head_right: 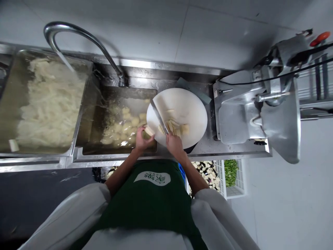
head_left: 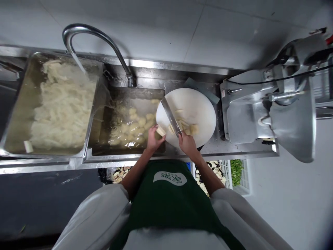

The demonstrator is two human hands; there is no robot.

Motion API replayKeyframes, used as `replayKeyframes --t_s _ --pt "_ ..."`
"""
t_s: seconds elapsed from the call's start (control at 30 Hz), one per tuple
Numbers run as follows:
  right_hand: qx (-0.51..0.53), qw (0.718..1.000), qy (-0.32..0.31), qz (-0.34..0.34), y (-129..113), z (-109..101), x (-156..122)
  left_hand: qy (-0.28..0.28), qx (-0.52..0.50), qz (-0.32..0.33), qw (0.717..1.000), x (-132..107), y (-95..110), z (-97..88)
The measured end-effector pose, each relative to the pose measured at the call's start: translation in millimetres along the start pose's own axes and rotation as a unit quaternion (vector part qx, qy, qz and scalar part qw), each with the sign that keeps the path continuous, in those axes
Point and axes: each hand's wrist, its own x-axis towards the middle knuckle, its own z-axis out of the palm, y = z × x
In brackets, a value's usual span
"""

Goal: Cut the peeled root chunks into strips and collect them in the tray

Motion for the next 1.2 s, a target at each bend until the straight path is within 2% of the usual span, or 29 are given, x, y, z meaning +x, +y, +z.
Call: replayKeyframes --t_s 0.07,0.13,0.17,0.23,0.33,0.43,0.5,0.6,0.67,0.87,0.93,1.1,1.2 --pt "0.009 1.000 -0.015 -0.009 -4.6 7.8 -6.3 0.066 -0.005 -0.027 0.997 -1.4 -5.2 -17.6" --pt "0.012 0.999 -0.039 -0.014 -4.8 18.4 -8.1 0.082 -0.001 -0.034 0.996 -0.8 -8.3 -30.0" --pt "0.009 0.999 -0.049 -0.013 -2.5 23.5 -7.7 0.069 0.001 -0.028 0.997 0.2 -8.2 -32.2" --pt "0.001 0.999 -0.054 -0.001 6.2 31.6 -6.0 0.009 0.005 -0.003 1.000 3.1 -4.3 -26.7" --pt "-0.004 0.999 -0.034 0.020 22.4 36.7 -5.0 -0.106 0.029 0.049 0.993 8.4 6.4 0.1" --pt "-0.002 0.999 -0.025 0.030 29.9 35.9 -8.3 -0.163 0.071 0.078 0.981 11.0 12.0 24.0" --pt "0.001 0.999 -0.027 0.029 27.4 34.2 -12.4 -0.155 0.083 0.075 0.981 8.5 9.8 26.7" --pt "0.002 0.999 -0.025 0.034 15.0 32.5 -18.6 -0.103 0.082 0.038 0.991 0.2 0.6 15.4" --pt "0.006 0.999 -0.014 0.039 3.9 33.5 -20.0 -0.090 0.081 0.028 0.992 -4.7 -5.2 8.0" --pt "0.021 0.999 -0.026 0.020 -15.5 41.5 -7.7 -0.172 0.075 0.084 0.979 -6.5 -7.7 14.5" --pt "0.019 0.999 -0.024 0.014 -13.5 40.2 -6.4 -0.169 0.072 0.081 0.980 -7.0 -7.0 16.0" --pt "0.030 1.000 -0.006 0.006 -9.4 39.6 -11.4 -0.120 0.050 0.051 0.990 -12.3 -7.8 11.9" --pt "0.044 0.999 -0.006 -0.004 -12.8 48.2 -4.7 -0.141 0.039 0.056 0.988 -13.3 -7.4 13.5"
